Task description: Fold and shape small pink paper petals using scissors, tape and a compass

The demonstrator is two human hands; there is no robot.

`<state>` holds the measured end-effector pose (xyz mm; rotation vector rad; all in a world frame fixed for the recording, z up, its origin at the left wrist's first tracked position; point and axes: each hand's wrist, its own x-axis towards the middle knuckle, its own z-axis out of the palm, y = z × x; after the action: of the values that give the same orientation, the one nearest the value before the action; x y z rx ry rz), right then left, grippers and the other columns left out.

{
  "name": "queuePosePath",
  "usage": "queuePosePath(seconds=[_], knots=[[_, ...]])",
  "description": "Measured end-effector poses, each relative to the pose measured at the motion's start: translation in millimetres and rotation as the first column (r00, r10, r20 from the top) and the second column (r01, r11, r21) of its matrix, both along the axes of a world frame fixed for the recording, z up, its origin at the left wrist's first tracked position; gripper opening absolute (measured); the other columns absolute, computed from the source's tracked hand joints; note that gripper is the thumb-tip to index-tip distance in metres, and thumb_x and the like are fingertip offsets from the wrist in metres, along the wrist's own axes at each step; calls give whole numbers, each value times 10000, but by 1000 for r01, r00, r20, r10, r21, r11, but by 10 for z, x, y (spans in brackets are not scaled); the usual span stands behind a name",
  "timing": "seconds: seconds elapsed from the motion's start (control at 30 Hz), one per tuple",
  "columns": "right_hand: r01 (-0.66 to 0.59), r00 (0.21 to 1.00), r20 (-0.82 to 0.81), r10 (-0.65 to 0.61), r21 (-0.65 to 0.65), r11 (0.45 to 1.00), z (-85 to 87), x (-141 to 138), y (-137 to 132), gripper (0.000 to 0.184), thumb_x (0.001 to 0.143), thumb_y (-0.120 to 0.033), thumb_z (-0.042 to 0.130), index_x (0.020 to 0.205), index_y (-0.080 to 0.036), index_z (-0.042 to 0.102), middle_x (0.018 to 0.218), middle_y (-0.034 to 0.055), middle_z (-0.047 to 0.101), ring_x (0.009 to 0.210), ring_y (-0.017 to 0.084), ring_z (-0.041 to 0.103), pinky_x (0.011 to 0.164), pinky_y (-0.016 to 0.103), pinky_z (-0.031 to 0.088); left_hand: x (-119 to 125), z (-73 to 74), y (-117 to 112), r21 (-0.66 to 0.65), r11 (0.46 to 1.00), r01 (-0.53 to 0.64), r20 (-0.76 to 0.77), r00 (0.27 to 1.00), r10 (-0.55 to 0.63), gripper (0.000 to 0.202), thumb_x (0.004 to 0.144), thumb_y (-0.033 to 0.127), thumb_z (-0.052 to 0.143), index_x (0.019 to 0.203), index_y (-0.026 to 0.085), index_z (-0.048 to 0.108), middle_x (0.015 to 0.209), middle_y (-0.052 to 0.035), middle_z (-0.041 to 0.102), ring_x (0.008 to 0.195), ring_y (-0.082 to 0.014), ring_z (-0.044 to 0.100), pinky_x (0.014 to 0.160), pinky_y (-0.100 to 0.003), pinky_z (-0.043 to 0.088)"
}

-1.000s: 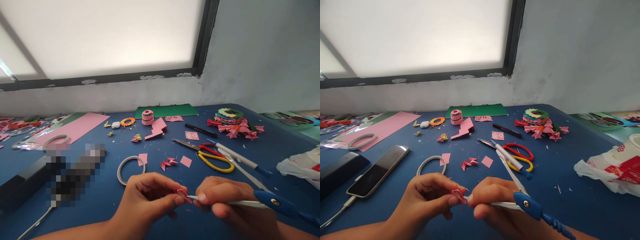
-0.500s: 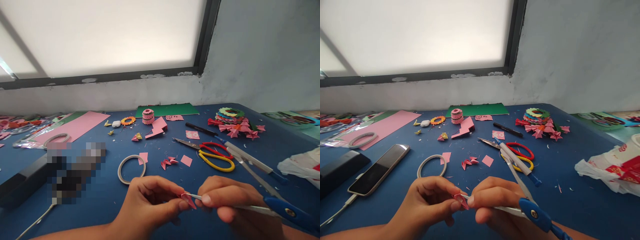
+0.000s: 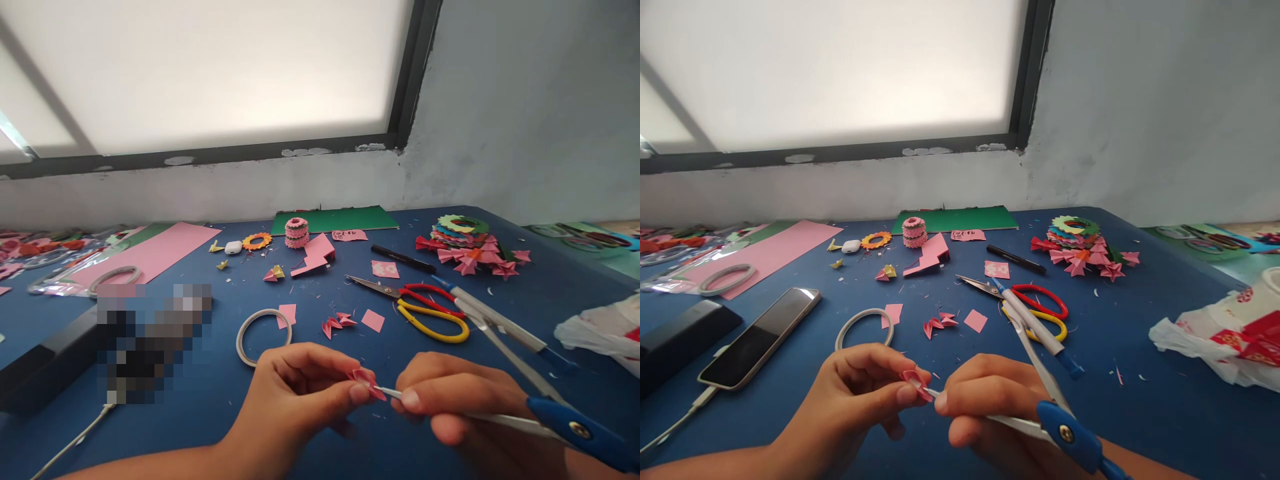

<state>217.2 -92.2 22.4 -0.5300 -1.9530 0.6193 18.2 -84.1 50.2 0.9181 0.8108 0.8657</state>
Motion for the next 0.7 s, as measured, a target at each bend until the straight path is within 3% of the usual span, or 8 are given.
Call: queuePosePath(seconds=[0.13,0.4,0.7], knots=[[-72,997,-34,72,-23,997,22,8,-9,305,894,-264,515,1193,-329,521,864,12,637,688,113,617,600,215,526,1,-16,-7,-1,1000,5,7,1000,-5,53,663,159,780,692,173,739,742,-27,757,658,-121,693,480,-115,526],[-73,997,-43,71,-33,997,22,-27,-7,317,880,-268,536,1191,-331,539,852,15,641,672,118,614,585,218,519,14,57,-33,-54,999,-4,-25,1000,2,65,641,138,790,664,161,734,716,-31,757,647,-126,696,478,-122,525],[-60,998,-36,57,-81,995,63,-34,-15,323,855,-258,573,1160,-360,567,813,6,644,654,118,620,576,214,523,18,16,-30,-67,997,30,26,999,-29,79,642,141,791,688,177,739,712,-11,760,619,-108,690,480,-119,534]])
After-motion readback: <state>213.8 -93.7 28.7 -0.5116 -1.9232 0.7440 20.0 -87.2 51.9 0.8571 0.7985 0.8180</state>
